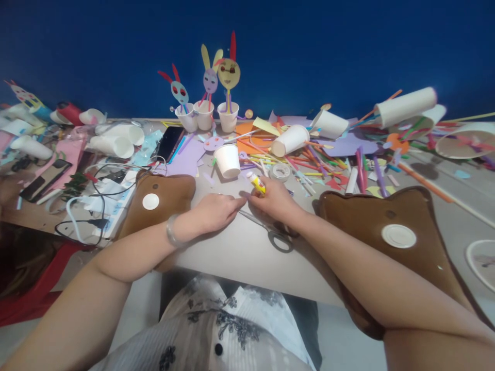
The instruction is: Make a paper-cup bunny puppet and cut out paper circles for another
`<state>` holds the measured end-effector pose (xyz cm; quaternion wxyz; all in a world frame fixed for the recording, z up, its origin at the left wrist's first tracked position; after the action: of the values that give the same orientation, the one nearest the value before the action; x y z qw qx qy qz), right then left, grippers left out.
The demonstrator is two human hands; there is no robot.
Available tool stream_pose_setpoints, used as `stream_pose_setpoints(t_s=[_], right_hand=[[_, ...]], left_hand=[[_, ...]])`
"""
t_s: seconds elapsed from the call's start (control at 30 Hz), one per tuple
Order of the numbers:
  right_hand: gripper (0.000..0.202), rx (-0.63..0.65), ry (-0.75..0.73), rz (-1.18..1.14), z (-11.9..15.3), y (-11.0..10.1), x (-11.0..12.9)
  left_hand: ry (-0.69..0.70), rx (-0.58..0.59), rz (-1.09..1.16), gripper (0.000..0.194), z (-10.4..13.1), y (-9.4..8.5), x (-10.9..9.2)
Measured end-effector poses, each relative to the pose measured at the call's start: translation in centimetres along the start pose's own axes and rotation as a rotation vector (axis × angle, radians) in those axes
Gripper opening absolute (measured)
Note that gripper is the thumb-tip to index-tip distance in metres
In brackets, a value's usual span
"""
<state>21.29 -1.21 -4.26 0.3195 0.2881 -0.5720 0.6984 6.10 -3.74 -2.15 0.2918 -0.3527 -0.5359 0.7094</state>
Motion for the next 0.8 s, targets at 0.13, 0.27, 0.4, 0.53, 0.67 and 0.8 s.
stream_pose_setpoints(t_s=[0.13,0.27,0.4,0.53,0.67,0.8], right_hand=[[0.040,-0.100,-0.088,0.192,0.0,-1.7,0.9],[0.044,-0.116,-0.078,0.334,0.0,-3.5,1.3],[0.037,-0.067,-0.029,0.345,-0.1,-3.9,0.8],[0.032,-0.059,-0.072,0.304,0.0,-3.6,0.4],[0.029,-0.137,-0.171,0.232,0.0,-3.9,0.8],[0.022,-0.166,-0.227,0.186,0.2,-4.2,1.4]], left_hand=[[-0.017,0.038,-0.034,0.043,0.1,0.0,-0.3],[-0.034,0.046,-0.070,0.044,0.0,0.4,-0.4],[-0.036,0.035,-0.080,0.046,-0.1,0.6,-0.4],[-0.036,0.035,-0.101,0.050,0.0,0.7,-0.4],[-0.021,0.029,-0.114,0.050,0.0,0.7,-0.3],[-0.020,0.042,-0.092,0.045,0.0,0.6,-0.4]])
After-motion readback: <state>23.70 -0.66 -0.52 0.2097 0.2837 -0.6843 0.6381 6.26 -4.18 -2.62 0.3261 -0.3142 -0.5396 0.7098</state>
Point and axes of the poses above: each hand's wrist, its own z-axis away from the middle knuckle, its own y-axis out of the palm, x = y × z, the point moved 6 cm from there along -z, towards the middle knuckle, and after that the axes turned 7 degrees about y, right-handed, at the moved point
